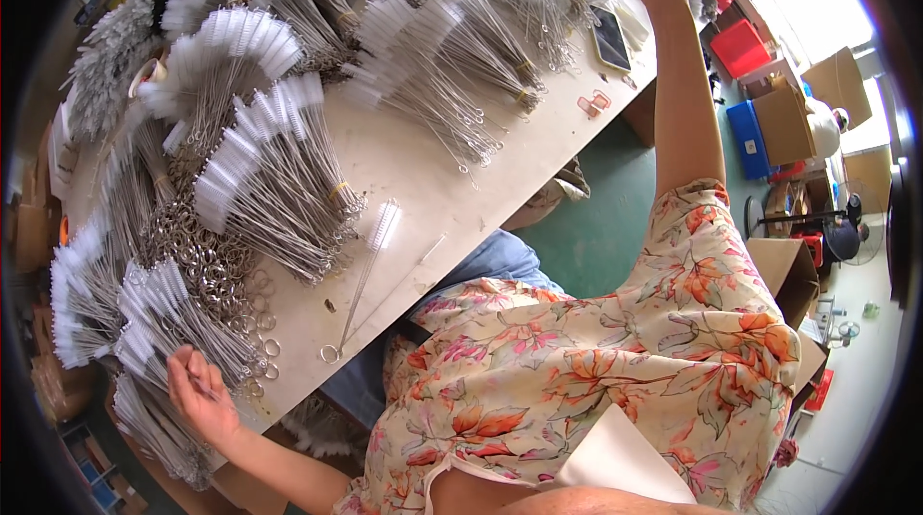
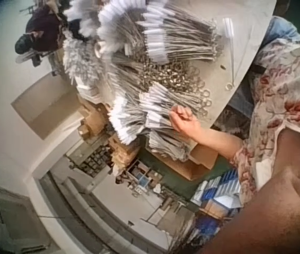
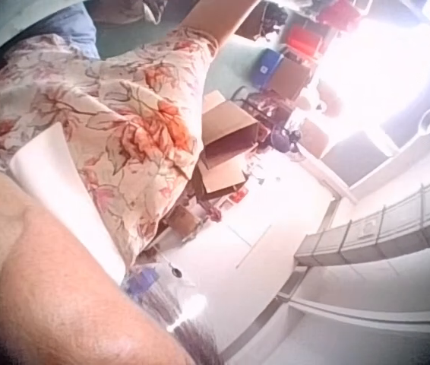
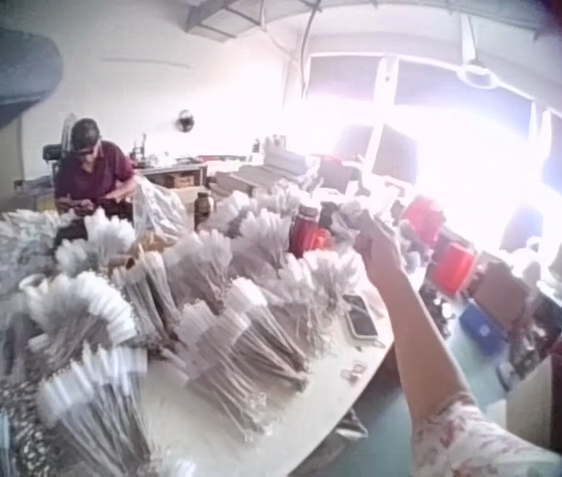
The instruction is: Assembling small white wire brushes onto metal rings at a production workstation.
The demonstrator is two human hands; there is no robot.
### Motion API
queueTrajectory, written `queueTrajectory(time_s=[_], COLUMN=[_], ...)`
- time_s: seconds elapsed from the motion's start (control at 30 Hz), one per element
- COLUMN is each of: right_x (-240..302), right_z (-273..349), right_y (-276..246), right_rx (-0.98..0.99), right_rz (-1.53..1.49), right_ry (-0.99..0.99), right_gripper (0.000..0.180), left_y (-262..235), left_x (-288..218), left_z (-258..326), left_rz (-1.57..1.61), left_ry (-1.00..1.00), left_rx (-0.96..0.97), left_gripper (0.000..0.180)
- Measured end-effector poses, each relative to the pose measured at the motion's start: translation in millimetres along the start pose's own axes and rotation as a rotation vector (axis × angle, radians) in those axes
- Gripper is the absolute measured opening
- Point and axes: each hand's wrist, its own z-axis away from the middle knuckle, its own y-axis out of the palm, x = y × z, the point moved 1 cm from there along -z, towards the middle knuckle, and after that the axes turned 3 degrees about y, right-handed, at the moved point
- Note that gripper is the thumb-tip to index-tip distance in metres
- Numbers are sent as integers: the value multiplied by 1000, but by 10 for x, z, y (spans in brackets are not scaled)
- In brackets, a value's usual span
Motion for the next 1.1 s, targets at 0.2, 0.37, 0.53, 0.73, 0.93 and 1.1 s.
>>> queueTrajectory(time_s=[0.2, 0.37, 0.53, 0.73, 0.93, 1.1], right_x=[122, -139, -195, -288, -801, -1134], right_z=[1042, 2008, 2345, 857, -201, -551], right_y=[521, 1056, 1111, -821, -2643, -2800], right_rx=[224, 442, 499, -45, -324, -120], right_rz=[-288, -440, -564, 257, 1480, 1545], right_ry=[317, 425, 702, 168, 296, 670], right_gripper=[18, 23, 28, 37, 97, 101], left_y=[1689, 3004, 3419, 3014, 2115, 1736], left_x=[58, 447, 842, 461, -17, -55], left_z=[4, 36, -62, -342, -444, -359], left_rz=[-443, -559, -697, -463, -509, -520], left_ry=[160, 250, 275, 371, 226, 112], left_rx=[293, 739, 827, 532, 154, 18], left_gripper=[25, 25, 16, 14, 18, 18])
